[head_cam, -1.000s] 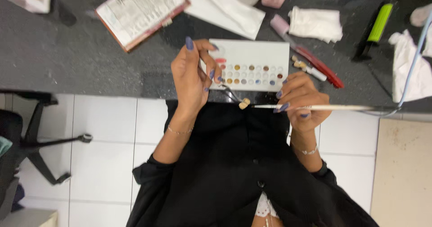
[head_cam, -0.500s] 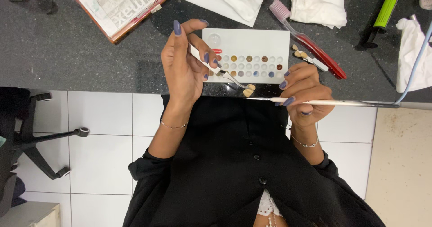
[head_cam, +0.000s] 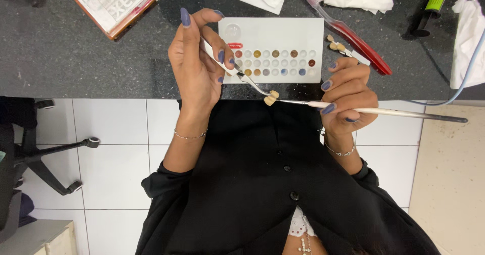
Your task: The person holds a dental crown with tweezers in one hand and uses a fine brush in the other to apply and shape porcelain material on the crown, dipping the brush toward a shade guide palette between applications. They work over a lab bench with tissues, a toothbrush, and other dental prosthetic pieces nearby.
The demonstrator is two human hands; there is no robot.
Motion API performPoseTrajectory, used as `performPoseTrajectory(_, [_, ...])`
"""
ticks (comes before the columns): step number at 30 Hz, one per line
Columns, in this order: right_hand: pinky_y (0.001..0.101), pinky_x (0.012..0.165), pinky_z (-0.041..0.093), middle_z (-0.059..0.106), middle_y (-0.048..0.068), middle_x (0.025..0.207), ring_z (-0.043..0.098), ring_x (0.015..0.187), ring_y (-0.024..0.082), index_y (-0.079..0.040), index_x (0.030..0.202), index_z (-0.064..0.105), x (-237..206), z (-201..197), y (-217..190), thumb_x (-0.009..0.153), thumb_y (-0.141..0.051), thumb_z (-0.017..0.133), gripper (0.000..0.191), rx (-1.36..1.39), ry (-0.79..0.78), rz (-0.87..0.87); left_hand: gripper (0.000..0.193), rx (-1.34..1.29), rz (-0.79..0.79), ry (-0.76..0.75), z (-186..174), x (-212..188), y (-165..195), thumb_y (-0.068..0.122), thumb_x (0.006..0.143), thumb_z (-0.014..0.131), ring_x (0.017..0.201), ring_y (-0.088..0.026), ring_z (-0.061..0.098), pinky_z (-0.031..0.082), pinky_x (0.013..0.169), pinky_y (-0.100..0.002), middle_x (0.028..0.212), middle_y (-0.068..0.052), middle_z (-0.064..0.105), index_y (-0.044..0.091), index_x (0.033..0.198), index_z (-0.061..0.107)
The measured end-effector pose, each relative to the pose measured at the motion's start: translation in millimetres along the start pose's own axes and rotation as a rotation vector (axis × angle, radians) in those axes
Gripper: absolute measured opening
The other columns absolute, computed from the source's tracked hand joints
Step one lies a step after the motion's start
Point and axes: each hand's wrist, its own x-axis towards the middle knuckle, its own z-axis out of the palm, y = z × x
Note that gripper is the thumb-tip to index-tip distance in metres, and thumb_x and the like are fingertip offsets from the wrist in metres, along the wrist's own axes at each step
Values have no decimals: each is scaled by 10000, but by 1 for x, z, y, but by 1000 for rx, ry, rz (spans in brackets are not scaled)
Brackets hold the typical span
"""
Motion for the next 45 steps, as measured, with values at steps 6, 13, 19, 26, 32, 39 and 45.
performPoseTrajectory(6, [412, 866, 498, 587, 17, 608, 592, 839, 180, -147, 715, 562, 1, 0, 0, 1010, -500, 555, 461, 1, -22, -8, 478, 31, 26, -23, 0, 0, -1, 356, 1196, 397, 480, -137, 557, 455, 436, -221, 621, -53, 514, -45, 1141, 651])
performPoseTrajectory(13, [416, 883, 503, 586, 10, 609, 588, 837, 176, -154, 716, 569, 1, 0, -2, 1005, -506, 562, 455, -4, -17, 8, 472, 18, 27, -49, -2, 0, -2, 355, 1204, 402, 513, -142, 581, 515, 491, -248, 645, -68, 532, -50, 1172, 642])
performPoseTrajectory(19, [413, 883, 501, 587, 11, 611, 589, 833, 173, -149, 713, 570, 1, -1, -3, 999, -503, 571, 456, 2, -18, 16, 473, 29, 35, -49, -1, 0, -2, 359, 1191, 412, 499, -132, 582, 425, 398, -200, 632, -65, 534, -54, 1163, 642])
performPoseTrajectory(26, [405, 863, 507, 578, 6, 601, 585, 829, 168, -152, 702, 563, 1, -1, -4, 996, -513, 568, 466, -11, -15, 18, 487, 24, 38, -61, 0, -1, -2, 372, 1201, 413, 514, -137, 593, 456, 442, -232, 645, -75, 543, -57, 1180, 643])
performPoseTrajectory(32, [396, 862, 513, 591, 7, 604, 593, 828, 174, -154, 719, 572, -1, -4, -1, 999, -500, 564, 445, -6, -45, -5, 492, 56, 48, -60, 1, -1, -2, 379, 1187, 411, 505, -139, 598, 439, 406, -213, 639, -67, 543, -54, 1172, 642])
performPoseTrajectory(39, [391, 849, 521, 608, 29, 607, 607, 835, 184, -143, 732, 590, -1, -4, 7, 1019, -467, 557, 434, 24, -57, -101, 478, 47, 15, -33, 4, -1, 0, 367, 1178, 407, 499, -132, 590, 374, 365, -193, 626, -53, 524, -43, 1209, 650])
performPoseTrajectory(45, [398, 904, 520, 589, 29, 630, 598, 864, 184, -145, 729, 574, -2, -4, -1, 1009, -486, 566, 442, 13, -30, 17, 472, 11, 23, -45, 5, 0, 1, 354, 1188, 427, 510, -142, 592, 389, 385, -226, 627, -60, 526, -66, 1165, 641])
